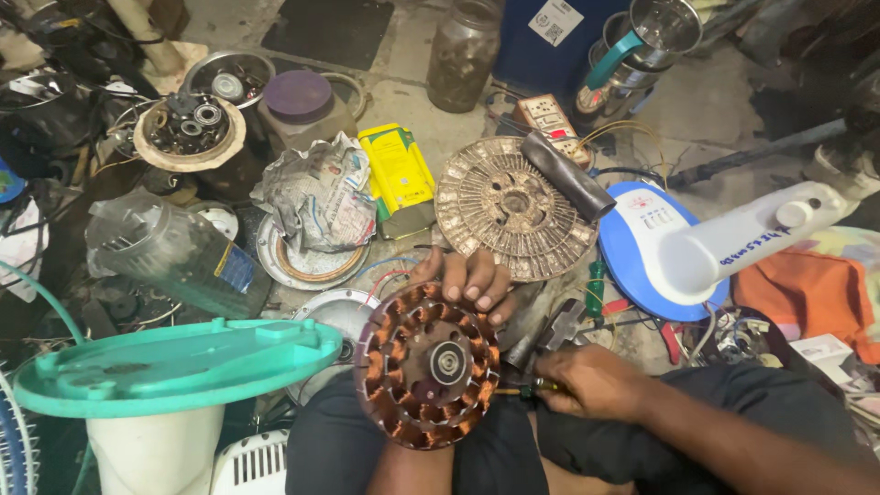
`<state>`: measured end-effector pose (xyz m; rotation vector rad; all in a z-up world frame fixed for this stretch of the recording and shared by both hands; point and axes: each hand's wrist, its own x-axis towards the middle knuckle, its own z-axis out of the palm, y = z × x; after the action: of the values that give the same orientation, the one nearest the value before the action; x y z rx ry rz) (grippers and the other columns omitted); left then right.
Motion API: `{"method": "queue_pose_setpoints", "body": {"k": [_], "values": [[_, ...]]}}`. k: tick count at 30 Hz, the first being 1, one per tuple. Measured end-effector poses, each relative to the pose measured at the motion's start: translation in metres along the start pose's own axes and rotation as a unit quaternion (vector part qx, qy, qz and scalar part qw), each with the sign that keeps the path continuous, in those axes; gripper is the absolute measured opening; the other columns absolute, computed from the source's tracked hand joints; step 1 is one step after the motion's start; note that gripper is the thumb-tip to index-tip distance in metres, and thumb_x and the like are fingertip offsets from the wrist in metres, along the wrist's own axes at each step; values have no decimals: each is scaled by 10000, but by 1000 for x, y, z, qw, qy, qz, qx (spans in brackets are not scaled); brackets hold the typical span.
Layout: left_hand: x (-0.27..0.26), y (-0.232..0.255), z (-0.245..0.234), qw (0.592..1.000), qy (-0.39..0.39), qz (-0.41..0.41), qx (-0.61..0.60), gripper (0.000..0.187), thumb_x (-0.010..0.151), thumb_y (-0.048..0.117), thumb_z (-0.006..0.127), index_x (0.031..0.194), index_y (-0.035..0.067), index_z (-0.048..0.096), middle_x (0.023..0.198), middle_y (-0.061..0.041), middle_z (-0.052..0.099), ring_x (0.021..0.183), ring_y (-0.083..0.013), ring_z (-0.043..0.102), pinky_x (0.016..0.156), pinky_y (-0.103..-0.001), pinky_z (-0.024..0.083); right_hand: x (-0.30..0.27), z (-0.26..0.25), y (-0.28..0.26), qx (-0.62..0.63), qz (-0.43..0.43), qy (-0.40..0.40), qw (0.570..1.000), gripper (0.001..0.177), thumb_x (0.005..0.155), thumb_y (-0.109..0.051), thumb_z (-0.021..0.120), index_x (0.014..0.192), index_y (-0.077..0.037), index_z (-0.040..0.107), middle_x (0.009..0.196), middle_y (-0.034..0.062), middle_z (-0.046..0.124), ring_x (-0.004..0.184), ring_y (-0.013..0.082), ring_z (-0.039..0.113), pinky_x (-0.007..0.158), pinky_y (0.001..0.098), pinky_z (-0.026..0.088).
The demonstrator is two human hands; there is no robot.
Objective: The person works on a motor using a screwdriver and a yellow tool, inserting wires and turning various components.
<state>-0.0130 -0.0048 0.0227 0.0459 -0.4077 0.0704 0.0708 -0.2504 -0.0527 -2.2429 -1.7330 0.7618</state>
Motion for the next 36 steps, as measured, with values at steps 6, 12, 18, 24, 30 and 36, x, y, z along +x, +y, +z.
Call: {"method": "queue_pose_setpoints", "body": {"k": [6,12,18,24,30,36], "values": [[1,1,6,1000,3,-4,-27,495,1137,324,303,797,83,571,852,-45,464,867,-182,464,799,-333,448,-16,8,-28,280,271,324,862,207,971,-273,594,1008,-73,630,766,100,721,695,230,707,642,385,565],[-3,-8,9,998,1,27,-54,518,1172,340,298,813,98,584,852,-30,483,860,-167,468,800,-317,440,-36,23,-41,630,220,482,568,347,1043,-354,506,1011,-38,647,827,44,669,724,131,618,645,276,489],[4,-8,-7,990,10,94,-103,492,1154,339,307,823,111,590,841,-33,489,849,-167,483,764,-305,445,-33,28,-50,766,49,387,511,322,1188,-316,617,1029,-36,626,771,80,614,605,190,581,557,357,494],[6,-3,-28,977,-47,144,-149,351,1133,281,453,876,112,621,894,-33,524,885,-168,500,798,-303,457,-31,-6,-100,661,148,369,636,352,854,-58,667,1205,-24,667,907,121,725,647,148,603,586,303,498],[4,4,-27,970,-18,215,-113,79,955,152,618,912,88,603,914,-42,516,887,-165,501,808,-297,462,-17,-24,-126,466,69,366,803,298,897,-15,687,1186,10,754,1086,122,692,1035,184,712,892,304,546],[6,1,-28,973,-42,208,-94,94,894,143,671,902,92,592,917,-48,518,898,-175,503,820,-300,464,-11,-37,-130,440,47,357,822,290,879,16,709,1165,9,756,1040,105,701,958,167,728,826,283,561]]}}
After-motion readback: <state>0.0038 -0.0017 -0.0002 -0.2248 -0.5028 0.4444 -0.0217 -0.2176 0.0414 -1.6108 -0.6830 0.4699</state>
